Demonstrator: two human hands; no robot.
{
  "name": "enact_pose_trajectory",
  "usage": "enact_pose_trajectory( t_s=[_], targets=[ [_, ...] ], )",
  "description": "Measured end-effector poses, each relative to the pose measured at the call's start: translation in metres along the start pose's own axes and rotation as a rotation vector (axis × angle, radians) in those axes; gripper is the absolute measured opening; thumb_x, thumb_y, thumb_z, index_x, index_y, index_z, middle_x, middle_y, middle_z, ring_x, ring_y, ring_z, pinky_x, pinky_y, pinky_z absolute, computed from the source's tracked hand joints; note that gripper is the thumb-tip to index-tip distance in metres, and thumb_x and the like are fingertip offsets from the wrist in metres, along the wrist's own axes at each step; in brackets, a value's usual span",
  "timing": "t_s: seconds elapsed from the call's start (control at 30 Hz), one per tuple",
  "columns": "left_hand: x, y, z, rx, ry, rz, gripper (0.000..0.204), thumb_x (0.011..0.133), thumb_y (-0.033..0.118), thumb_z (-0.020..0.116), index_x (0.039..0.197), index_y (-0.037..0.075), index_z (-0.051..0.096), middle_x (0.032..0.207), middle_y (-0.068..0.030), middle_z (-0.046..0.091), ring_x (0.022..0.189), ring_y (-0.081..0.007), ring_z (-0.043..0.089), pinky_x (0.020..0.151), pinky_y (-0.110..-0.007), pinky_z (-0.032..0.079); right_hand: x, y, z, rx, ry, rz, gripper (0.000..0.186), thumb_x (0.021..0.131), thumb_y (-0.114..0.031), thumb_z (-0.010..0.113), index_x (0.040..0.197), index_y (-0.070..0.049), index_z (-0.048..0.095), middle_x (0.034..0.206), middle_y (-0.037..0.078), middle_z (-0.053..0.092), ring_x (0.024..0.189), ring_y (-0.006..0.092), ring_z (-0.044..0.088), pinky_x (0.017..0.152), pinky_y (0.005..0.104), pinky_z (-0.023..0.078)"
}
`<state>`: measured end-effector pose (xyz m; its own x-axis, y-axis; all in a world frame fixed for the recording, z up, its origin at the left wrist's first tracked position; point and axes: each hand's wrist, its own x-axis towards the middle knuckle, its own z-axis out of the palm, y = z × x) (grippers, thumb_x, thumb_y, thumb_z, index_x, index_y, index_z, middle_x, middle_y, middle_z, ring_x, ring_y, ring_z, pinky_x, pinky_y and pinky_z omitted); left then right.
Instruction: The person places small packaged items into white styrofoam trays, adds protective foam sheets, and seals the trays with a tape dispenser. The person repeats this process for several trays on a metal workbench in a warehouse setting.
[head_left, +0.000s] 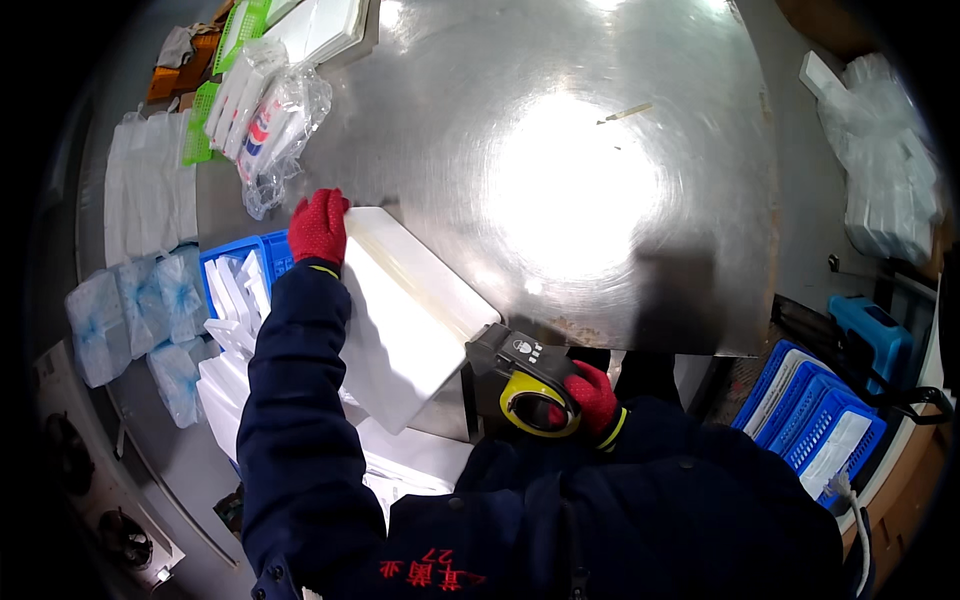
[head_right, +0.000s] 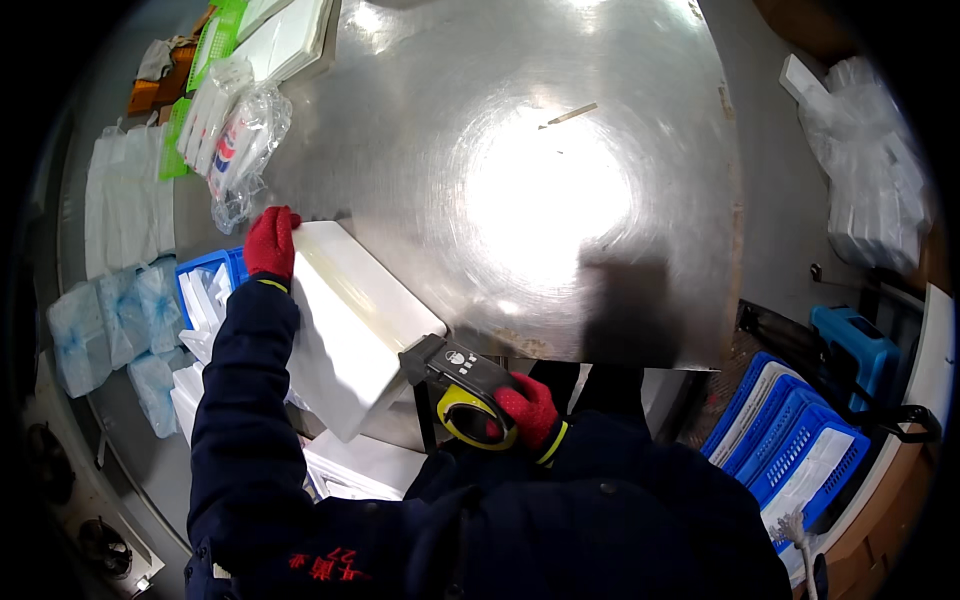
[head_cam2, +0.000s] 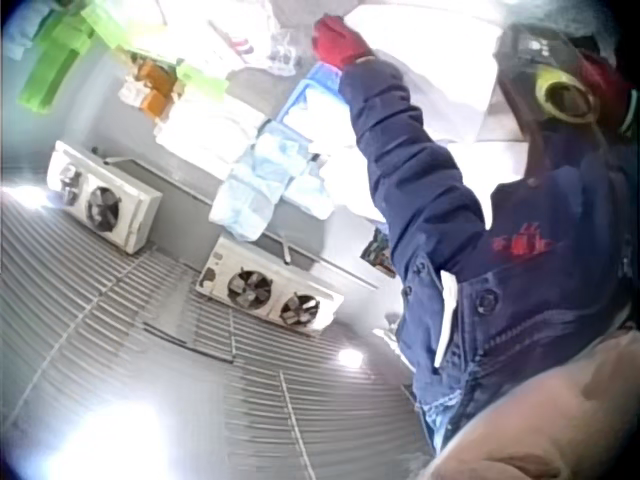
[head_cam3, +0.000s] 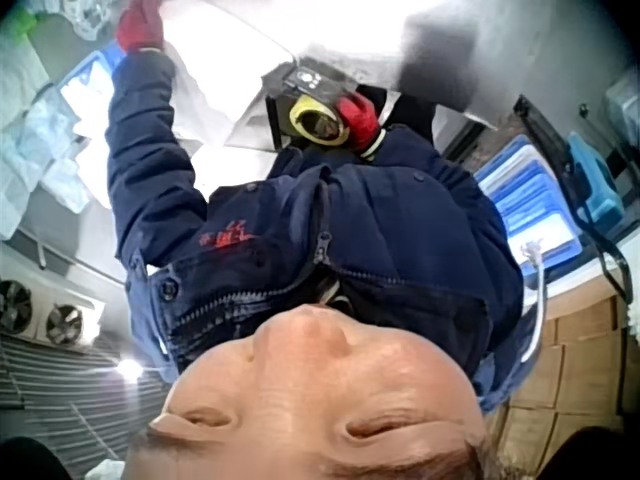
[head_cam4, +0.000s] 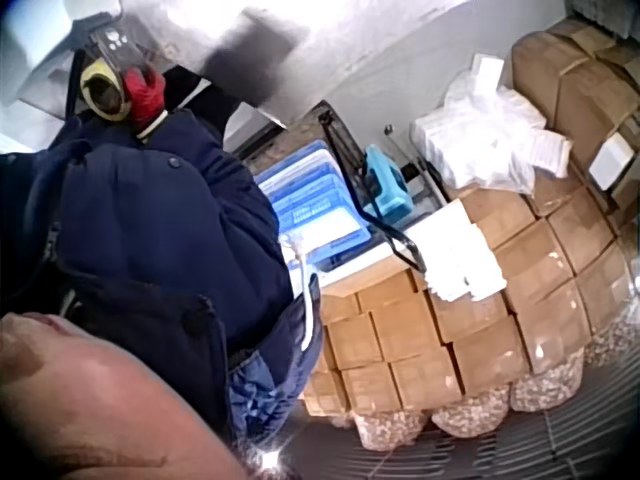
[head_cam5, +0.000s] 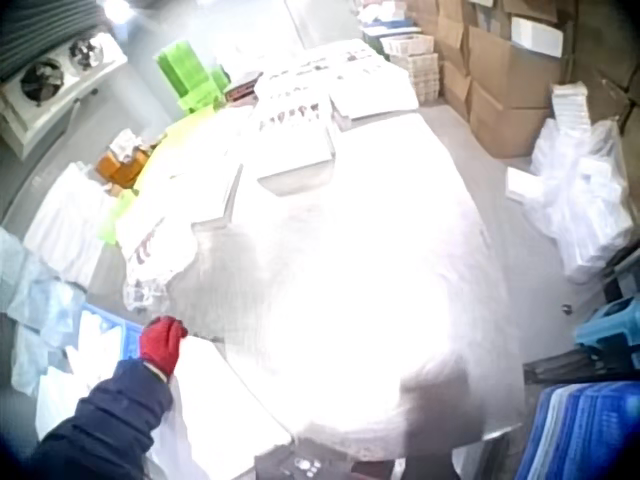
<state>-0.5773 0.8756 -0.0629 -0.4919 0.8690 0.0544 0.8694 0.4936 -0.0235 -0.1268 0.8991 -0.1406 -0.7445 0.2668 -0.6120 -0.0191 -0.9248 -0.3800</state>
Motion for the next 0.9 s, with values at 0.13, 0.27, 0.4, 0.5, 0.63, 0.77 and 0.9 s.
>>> enact_pose_trajectory(
  t_s=[0.13, 0.27, 0.4, 0.5, 0.63, 0.77, 0.9],
  targets=[
    [-0.052, -0.089, 0.018, -0.251, -0.136, -0.714, 0.06, 0.092, 0.049, 0.026, 0.118, 0.005, 0.056, 0.112, -0.0189, 0.059, 0.111, -0.034, 0.05, 0.099, -0.038, 0.034, 0.001, 0.013, -0.002, -0.234, -0.025, -0.087, 0.034, 0.083, -0.02, 0.057, 0.109, 0.002, 0.057, 0.096, 0.011, 0.064, 0.086, 0.0178, 0.061, 0.076, 0.0291, 0.048],
    [-0.089, -0.081, -0.004, -0.053, -0.284, -0.814, 0.078, 0.088, 0.061, 0.013, 0.116, 0.001, 0.056, 0.113, -0.0213, 0.057, 0.111, -0.037, 0.049, 0.095, -0.041, 0.038, 0.005, 0.002, 0.012, -0.197, -0.061, -0.2, 0.028, 0.087, -0.017, 0.052, 0.107, 0.001, 0.058, 0.096, 0.01, 0.064, 0.086, 0.0176, 0.061, 0.075, 0.0282, 0.048],
    [-0.124, -0.086, -0.009, 0.068, -0.393, -1.023, 0.081, 0.087, 0.062, 0.011, 0.113, 0.001, 0.058, 0.109, -0.0226, 0.058, 0.106, -0.038, 0.053, 0.093, -0.041, 0.04, 0.033, -0.009, 0.032, -0.322, -0.011, -0.483, 0.024, 0.09, -0.018, 0.051, 0.105, -0.001, 0.058, 0.093, 0.008, 0.064, 0.083, 0.0141, 0.061, 0.071, 0.0253, 0.049],
    [-0.15, -0.083, 0.001, -0.077, -0.358, -1.019, 0.074, 0.089, 0.059, 0.013, 0.117, 0.004, 0.054, 0.106, -0.0226, 0.06, 0.101, -0.0377, 0.056, 0.089, -0.042, 0.042, 0.081, -0.044, 0.044, -0.579, 0.006, -0.822, 0.026, 0.091, -0.02, 0.051, 0.109, -0.002, 0.058, 0.096, 0.008, 0.063, 0.083, 0.0134, 0.06, 0.072, 0.0248, 0.05],
    [-0.209, -0.068, 0.013, 0.179, -0.489, -0.843, 0.051, 0.094, 0.041, 0.026, 0.14, 0.018, 0.022, 0.111, -0.0229, 0.057, 0.099, -0.0377, 0.057, 0.087, -0.042, 0.044, 0.16, -0.126, 0.092, -0.722, -0.178, -0.664, 0.03, 0.093, -0.017, 0.046, 0.117, -0.002, 0.054, 0.103, 0.013, 0.062, 0.088, 0.0176, 0.061, 0.079, 0.0274, 0.049],
    [-0.137, 0.017, 0.0, 0.271, 0.057, -0.599, 0.048, 0.093, 0.033, 0.041, 0.122, -0.004, 0.047, 0.115, -0.0261, 0.053, 0.109, -0.0396, 0.05, 0.094, -0.047, 0.038, 0.232, -0.181, 0.136, -1.092, -0.281, -0.582, 0.052, 0.081, -0.012, 0.06, 0.129, -0.009, 0.041, 0.105, 0.016, 0.062, 0.095, 0.0256, 0.061, 0.082, 0.0309, 0.049],
    [-0.016, 0.123, 0.007, 0.029, 0.172, -0.6, 0.05, 0.091, 0.036, 0.045, 0.129, 0.003, 0.043, 0.138, -0.0198, 0.035, 0.129, -0.0375, 0.029, 0.104, -0.049, 0.021, 0.26, -0.182, 0.153, -1.273, -0.398, -0.648, 0.071, 0.073, -0.008, 0.07, 0.133, -0.009, 0.034, 0.111, 0.018, 0.059, 0.101, 0.0283, 0.059, 0.087, 0.0335, 0.047]
  ],
)
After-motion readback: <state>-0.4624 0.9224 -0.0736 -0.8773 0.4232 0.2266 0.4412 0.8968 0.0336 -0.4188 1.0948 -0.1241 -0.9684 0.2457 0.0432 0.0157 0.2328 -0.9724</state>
